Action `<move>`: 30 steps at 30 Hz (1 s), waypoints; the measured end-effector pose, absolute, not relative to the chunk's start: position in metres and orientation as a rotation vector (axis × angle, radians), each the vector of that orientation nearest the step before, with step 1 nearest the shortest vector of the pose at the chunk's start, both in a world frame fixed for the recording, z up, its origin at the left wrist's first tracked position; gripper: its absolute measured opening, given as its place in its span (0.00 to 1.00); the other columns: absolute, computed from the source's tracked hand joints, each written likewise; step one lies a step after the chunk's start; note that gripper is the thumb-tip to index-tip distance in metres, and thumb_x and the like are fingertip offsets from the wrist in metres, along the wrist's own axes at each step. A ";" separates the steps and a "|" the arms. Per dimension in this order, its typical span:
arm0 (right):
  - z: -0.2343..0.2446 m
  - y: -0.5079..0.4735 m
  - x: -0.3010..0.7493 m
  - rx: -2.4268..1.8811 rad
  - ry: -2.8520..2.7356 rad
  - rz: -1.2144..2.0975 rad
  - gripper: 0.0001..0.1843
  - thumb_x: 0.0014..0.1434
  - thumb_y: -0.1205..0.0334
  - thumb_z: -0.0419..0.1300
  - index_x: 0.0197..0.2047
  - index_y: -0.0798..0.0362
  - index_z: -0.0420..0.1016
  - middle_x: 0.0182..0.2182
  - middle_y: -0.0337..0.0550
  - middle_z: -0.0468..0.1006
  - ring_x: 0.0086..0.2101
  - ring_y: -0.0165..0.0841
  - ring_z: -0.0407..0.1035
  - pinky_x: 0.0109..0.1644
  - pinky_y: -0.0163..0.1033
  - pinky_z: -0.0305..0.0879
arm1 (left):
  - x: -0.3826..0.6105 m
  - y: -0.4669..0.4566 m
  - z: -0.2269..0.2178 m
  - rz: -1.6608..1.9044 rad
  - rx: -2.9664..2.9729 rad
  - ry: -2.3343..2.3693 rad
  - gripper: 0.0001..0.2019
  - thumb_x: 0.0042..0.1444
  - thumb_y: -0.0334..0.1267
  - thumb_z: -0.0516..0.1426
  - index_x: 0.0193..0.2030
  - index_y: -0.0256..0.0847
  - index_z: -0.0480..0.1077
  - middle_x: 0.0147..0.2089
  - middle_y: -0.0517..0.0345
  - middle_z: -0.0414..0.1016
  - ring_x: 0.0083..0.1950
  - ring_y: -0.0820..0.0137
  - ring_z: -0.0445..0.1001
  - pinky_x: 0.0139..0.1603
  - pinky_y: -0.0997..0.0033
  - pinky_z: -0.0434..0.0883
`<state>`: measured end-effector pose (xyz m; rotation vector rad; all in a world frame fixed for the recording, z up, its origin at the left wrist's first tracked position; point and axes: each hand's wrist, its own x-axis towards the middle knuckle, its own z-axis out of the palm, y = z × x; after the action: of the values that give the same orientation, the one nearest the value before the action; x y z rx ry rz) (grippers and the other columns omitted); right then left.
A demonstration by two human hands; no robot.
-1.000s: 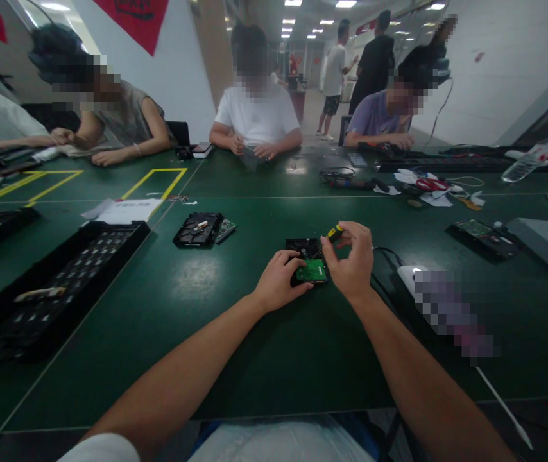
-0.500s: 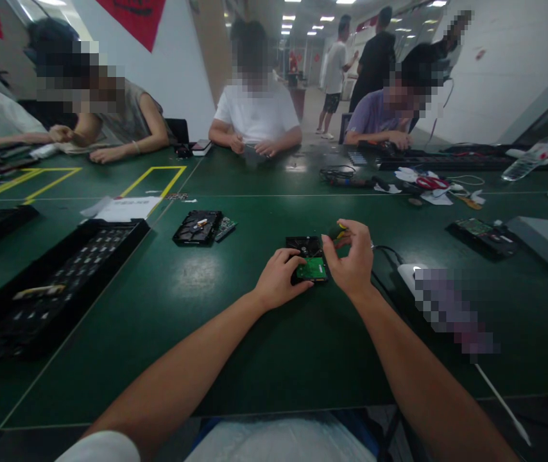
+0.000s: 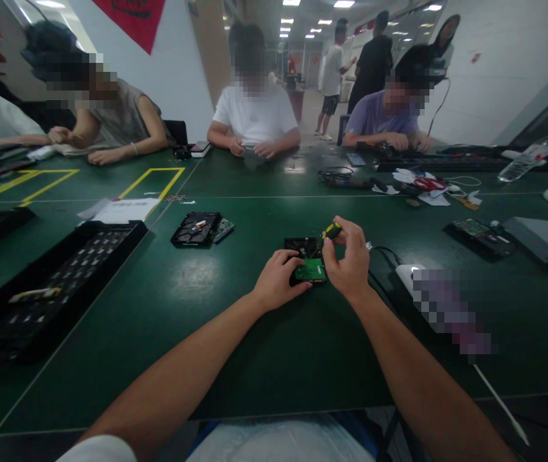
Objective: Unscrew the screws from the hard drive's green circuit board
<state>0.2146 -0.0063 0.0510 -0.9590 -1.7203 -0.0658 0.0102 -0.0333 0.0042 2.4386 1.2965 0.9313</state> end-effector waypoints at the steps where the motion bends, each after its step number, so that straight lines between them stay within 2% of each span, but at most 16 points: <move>1: 0.051 -0.006 0.215 -0.956 -1.711 -0.071 0.26 0.68 0.62 0.58 0.68 0.48 0.62 0.58 0.55 0.71 0.49 0.42 0.74 0.46 0.49 0.82 | 0.010 -0.033 0.004 0.932 2.442 1.297 0.24 0.57 0.49 0.68 0.57 0.44 0.72 0.63 0.46 0.69 0.66 0.51 0.67 0.66 0.44 0.71; 6: 0.050 -0.005 0.215 -0.979 -1.686 -0.079 0.26 0.66 0.59 0.63 0.66 0.47 0.66 0.55 0.53 0.72 0.48 0.42 0.74 0.40 0.48 0.82 | 0.010 -0.034 0.005 0.935 2.438 1.284 0.23 0.57 0.48 0.68 0.56 0.44 0.72 0.63 0.46 0.69 0.66 0.51 0.67 0.66 0.44 0.71; 12: 0.051 -0.006 0.215 -0.942 -1.719 -0.098 0.28 0.67 0.63 0.58 0.70 0.48 0.63 0.57 0.55 0.71 0.52 0.44 0.73 0.47 0.51 0.82 | 0.010 -0.034 0.006 0.945 2.424 1.296 0.25 0.56 0.48 0.69 0.57 0.44 0.71 0.62 0.46 0.70 0.66 0.51 0.68 0.66 0.44 0.71; 18: 0.050 -0.006 0.215 -0.961 -1.673 -0.116 0.26 0.65 0.60 0.64 0.65 0.47 0.66 0.54 0.52 0.72 0.42 0.39 0.74 0.39 0.47 0.81 | 0.011 -0.034 0.007 0.951 2.422 1.314 0.28 0.57 0.51 0.67 0.61 0.43 0.70 0.62 0.46 0.72 0.65 0.51 0.69 0.67 0.45 0.70; 24: 0.051 -0.007 0.214 -0.945 -1.707 -0.084 0.26 0.67 0.63 0.58 0.67 0.48 0.64 0.58 0.55 0.71 0.48 0.41 0.75 0.46 0.51 0.83 | 0.011 -0.033 0.004 0.937 2.451 1.336 0.30 0.59 0.53 0.66 0.63 0.41 0.69 0.63 0.45 0.71 0.65 0.51 0.68 0.68 0.45 0.69; 30: 0.050 -0.007 0.214 -0.940 -1.668 -0.093 0.25 0.65 0.60 0.64 0.64 0.47 0.67 0.54 0.52 0.71 0.44 0.39 0.75 0.40 0.47 0.83 | 0.012 -0.033 0.004 0.922 2.462 1.338 0.30 0.60 0.53 0.65 0.63 0.38 0.70 0.63 0.43 0.71 0.66 0.51 0.68 0.68 0.46 0.69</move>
<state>0.2136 -0.0067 0.0500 -0.9402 -1.6683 -0.0926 0.0116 -0.0331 0.0044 2.4618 1.3379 0.9216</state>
